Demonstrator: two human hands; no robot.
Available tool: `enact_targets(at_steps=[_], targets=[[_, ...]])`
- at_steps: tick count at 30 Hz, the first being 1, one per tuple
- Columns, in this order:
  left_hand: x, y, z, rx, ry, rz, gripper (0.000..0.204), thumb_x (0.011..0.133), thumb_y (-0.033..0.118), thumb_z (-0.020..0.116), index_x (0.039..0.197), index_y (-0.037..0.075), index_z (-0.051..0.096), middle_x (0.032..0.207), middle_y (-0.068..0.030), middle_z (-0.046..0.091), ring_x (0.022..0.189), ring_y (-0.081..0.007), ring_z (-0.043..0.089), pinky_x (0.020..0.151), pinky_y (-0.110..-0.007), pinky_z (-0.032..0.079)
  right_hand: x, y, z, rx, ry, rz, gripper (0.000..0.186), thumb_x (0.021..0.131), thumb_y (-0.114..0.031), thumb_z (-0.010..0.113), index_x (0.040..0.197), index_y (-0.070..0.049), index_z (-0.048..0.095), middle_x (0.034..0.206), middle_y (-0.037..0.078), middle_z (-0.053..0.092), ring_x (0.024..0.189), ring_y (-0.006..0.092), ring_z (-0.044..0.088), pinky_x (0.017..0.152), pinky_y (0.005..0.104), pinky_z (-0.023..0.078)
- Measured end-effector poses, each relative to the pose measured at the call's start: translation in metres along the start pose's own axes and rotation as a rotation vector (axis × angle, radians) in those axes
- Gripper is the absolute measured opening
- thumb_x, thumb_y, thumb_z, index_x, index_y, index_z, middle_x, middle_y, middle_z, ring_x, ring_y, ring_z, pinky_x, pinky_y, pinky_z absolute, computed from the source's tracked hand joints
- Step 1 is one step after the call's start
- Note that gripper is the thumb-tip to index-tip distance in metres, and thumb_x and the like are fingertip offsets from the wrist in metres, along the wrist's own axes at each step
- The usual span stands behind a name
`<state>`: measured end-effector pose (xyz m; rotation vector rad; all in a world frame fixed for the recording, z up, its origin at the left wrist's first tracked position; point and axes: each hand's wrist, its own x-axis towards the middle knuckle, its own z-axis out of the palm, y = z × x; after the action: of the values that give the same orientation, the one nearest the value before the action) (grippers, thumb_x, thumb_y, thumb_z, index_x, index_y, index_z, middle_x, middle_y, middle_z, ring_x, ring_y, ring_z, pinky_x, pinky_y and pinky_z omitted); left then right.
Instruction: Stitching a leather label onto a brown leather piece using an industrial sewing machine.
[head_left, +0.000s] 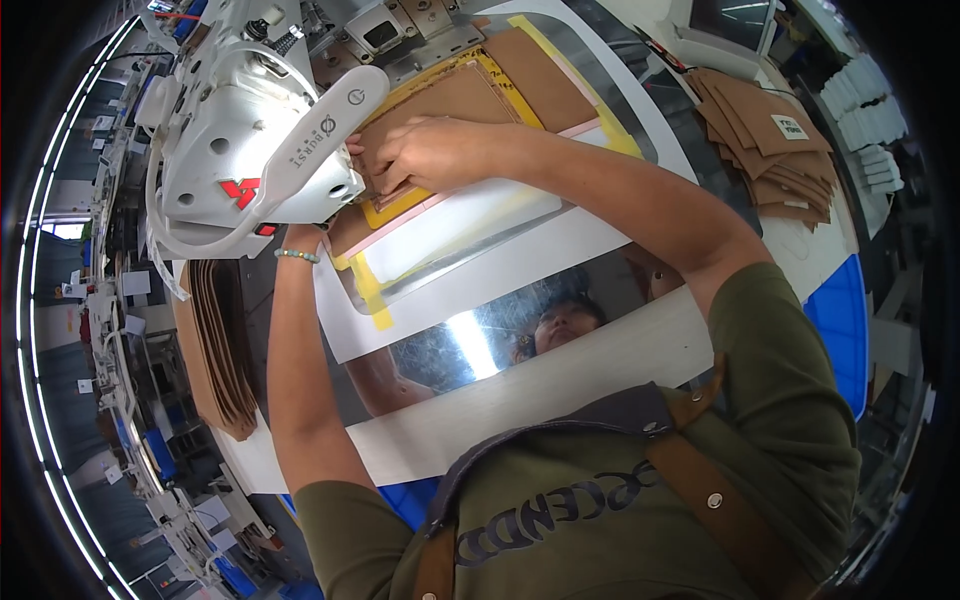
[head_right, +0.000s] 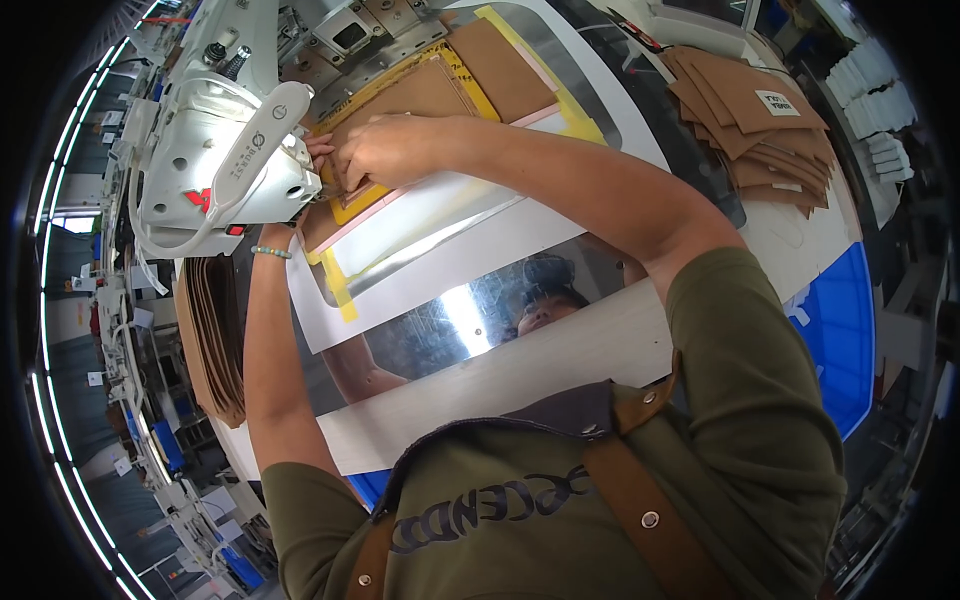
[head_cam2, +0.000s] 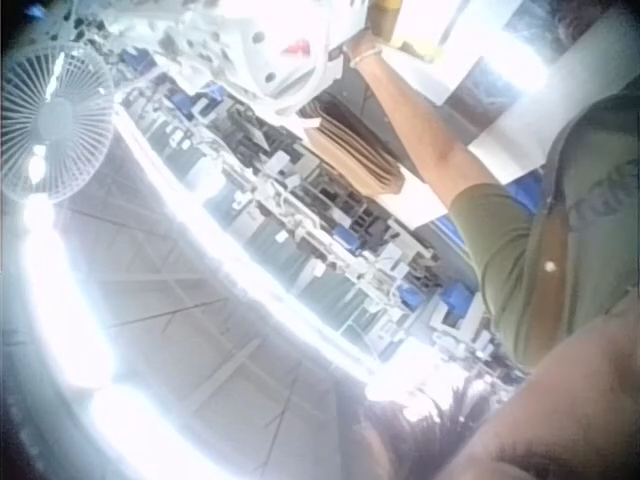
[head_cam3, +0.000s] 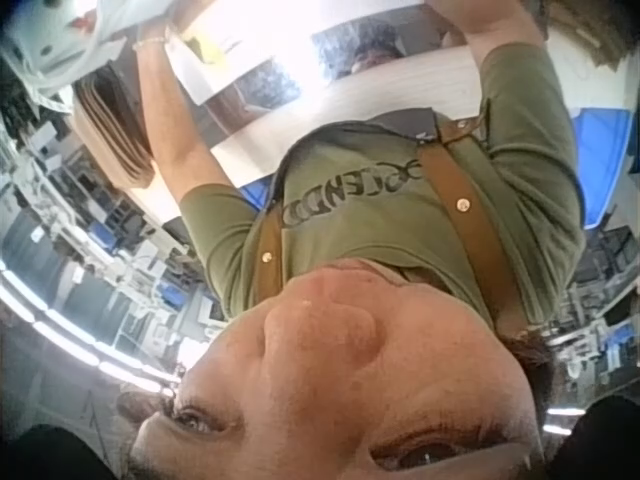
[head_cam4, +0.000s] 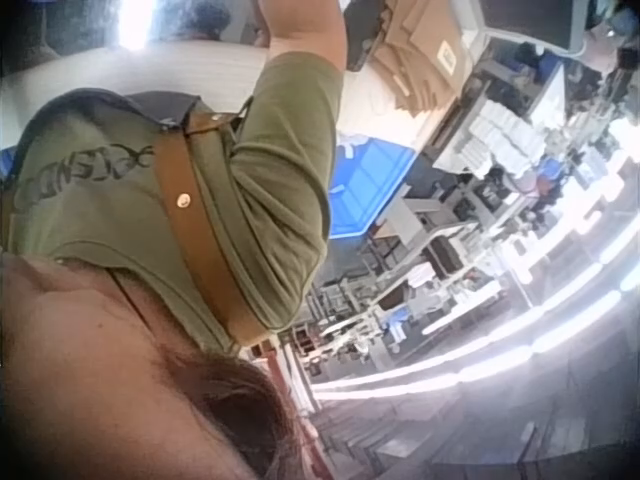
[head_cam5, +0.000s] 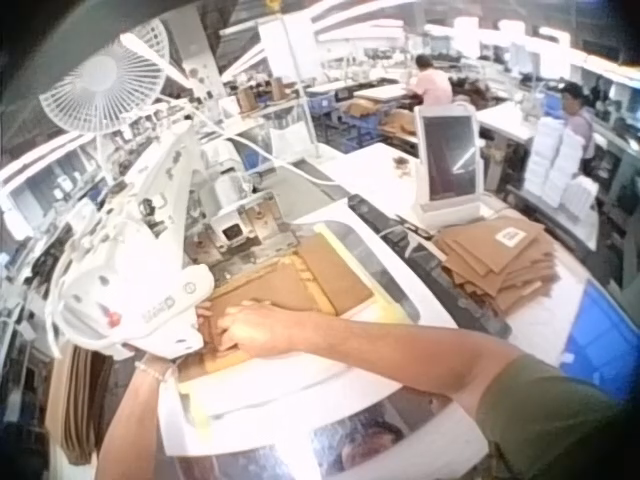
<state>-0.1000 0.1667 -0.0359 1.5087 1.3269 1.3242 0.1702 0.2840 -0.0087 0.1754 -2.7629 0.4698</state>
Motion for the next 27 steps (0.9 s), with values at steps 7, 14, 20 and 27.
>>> enact_targets(at_steps=[7, 14, 20, 27], targets=[[-0.019, 0.028, 0.037, 0.617, -0.103, 0.105, 0.04, 0.102, 0.012, 0.07, 0.141, 0.003, 0.065, 0.141, -0.0164, 0.069, 0.13, -0.0248, 0.065, 0.112, -0.037, 0.052, -0.014, 0.012, -0.001, 0.017, -0.076, 0.165, 0.033, 0.096, -0.008, 0.065, 0.124, -0.013, 0.081, 0.14, 0.007, 0.07, 0.133, 0.0285, 0.062, 0.113, 0.0465, 0.048], [-0.075, -0.01, -0.021, 0.892, 0.216, -0.098, 0.04, 0.095, 0.011, 0.071, 0.134, 0.004, 0.069, 0.134, -0.0239, 0.071, 0.13, -0.0417, 0.066, 0.108, -0.049, 0.053, 0.003, -0.006, 0.0, -0.102, -0.004, 0.079, 0.034, 0.099, -0.01, 0.063, 0.129, -0.01, 0.077, 0.14, 0.01, 0.069, 0.134, 0.0311, 0.059, 0.115, 0.0487, 0.047], [-0.087, 0.03, 0.014, 0.743, 0.264, -0.106, 0.028, 0.097, 0.014, 0.072, 0.12, -0.001, 0.075, 0.121, -0.0233, 0.075, 0.115, -0.0405, 0.072, 0.098, -0.043, 0.055, -0.006, -0.005, 0.001, 0.002, -0.02, 0.066, 0.033, 0.096, -0.011, 0.064, 0.125, -0.013, 0.079, 0.131, 0.007, 0.073, 0.125, 0.0319, 0.062, 0.112, 0.0475, 0.049], [-0.12, 0.083, 0.034, 0.89, 0.189, 0.013, 0.02, 0.101, 0.011, 0.069, 0.117, 0.001, 0.077, 0.118, -0.0166, 0.076, 0.115, -0.0328, 0.07, 0.1, -0.04, 0.054, -0.014, -0.016, 0.003, 0.048, 0.063, -0.049, 0.024, 0.095, -0.013, 0.068, 0.114, -0.01, 0.082, 0.12, 0.006, 0.076, 0.118, 0.0308, 0.065, 0.104, 0.0443, 0.054]])
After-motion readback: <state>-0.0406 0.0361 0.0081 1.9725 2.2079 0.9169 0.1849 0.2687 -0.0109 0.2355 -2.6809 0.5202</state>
